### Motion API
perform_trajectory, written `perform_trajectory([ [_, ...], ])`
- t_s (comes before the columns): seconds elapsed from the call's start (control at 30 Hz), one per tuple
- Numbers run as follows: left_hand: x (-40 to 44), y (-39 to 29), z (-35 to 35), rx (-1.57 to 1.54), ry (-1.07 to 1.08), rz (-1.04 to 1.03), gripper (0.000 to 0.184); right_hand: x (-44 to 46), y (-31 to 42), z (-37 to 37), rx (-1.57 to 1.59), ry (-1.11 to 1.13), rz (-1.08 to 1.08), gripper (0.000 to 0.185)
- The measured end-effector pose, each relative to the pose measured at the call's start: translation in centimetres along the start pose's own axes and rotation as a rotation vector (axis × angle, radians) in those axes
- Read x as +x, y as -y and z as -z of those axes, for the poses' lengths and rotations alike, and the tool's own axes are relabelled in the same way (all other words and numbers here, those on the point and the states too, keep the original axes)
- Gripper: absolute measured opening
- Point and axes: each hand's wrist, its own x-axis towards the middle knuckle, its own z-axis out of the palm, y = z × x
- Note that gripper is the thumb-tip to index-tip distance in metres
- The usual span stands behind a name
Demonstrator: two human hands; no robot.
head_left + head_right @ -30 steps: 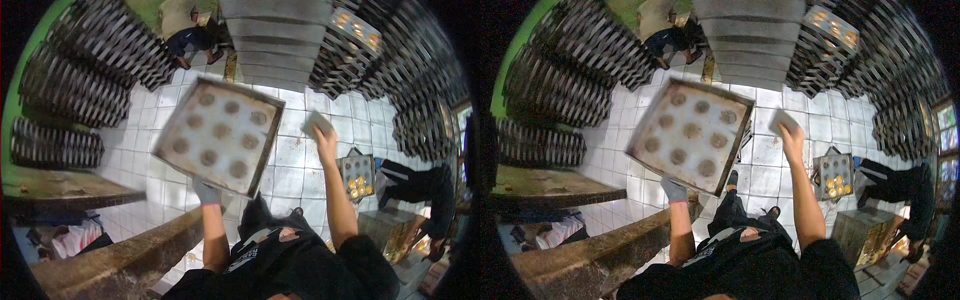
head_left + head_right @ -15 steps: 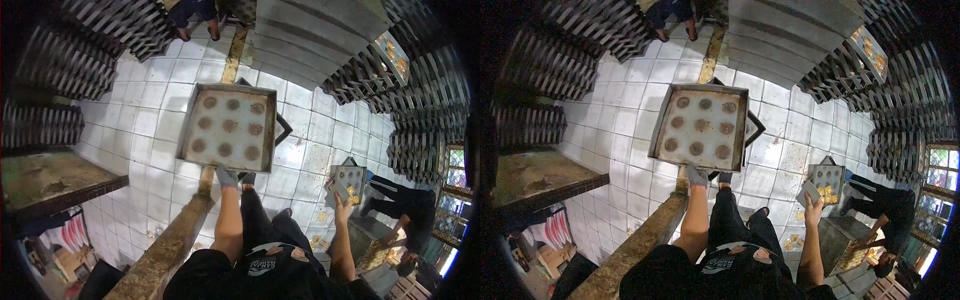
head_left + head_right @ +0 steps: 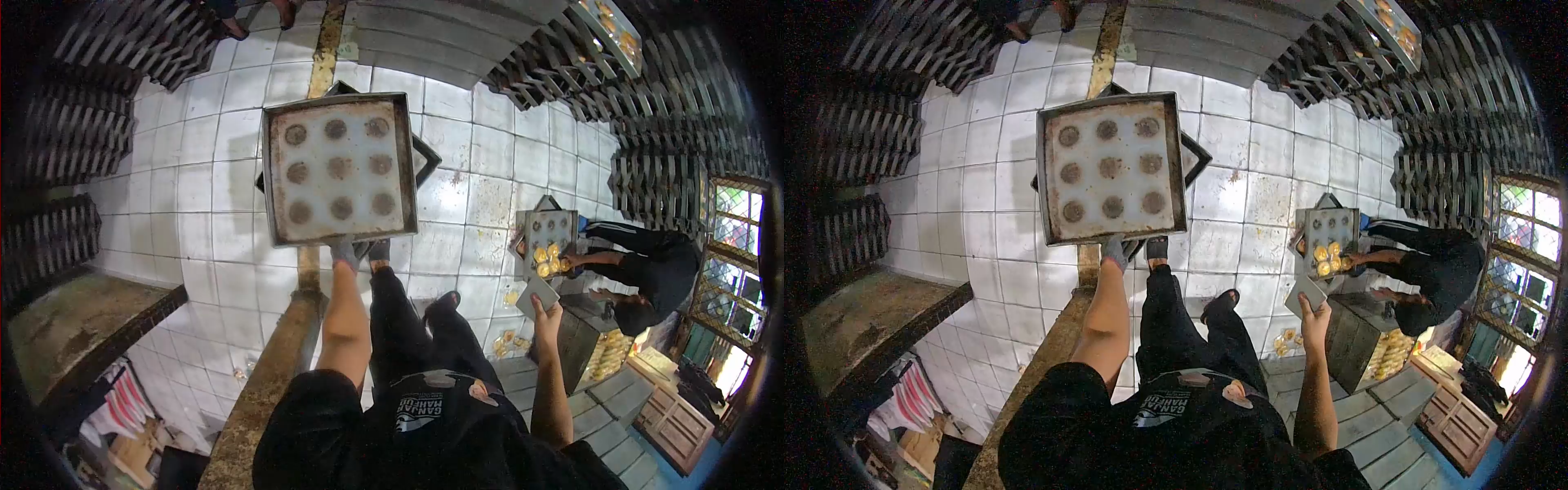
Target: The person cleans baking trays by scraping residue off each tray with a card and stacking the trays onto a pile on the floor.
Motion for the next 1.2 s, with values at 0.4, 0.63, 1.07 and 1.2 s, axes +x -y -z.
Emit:
perform_trajectory([
  [0.4, -4.6, 8.1, 4.6, 0.529, -0.011, -0.112, 0.027, -2.6, -13.3, 8.1, -0.052, 0.045, 0.027, 0.025],
  [0.63, -22.9, 29.1, 6.6, 0.754, -0.435, -0.263, 0.046, -2.8, -28.3, 16.3, -0.161, 0.231, 0.145, 0.028],
  [1.07, -24.8, 40.5, 15.0, 0.58, -0.19, 0.079, 0.033, -10.2, -41.0, 22.2, -0.089, 0.098, 0.053, 0.035],
  [1.2, -21.1, 30.1, 5.6, 1.194, 0.034, -0.187, 0.032, -13.5, -37.9, 21.0, -0.163, -0.172, 0.057, 0.043],
])
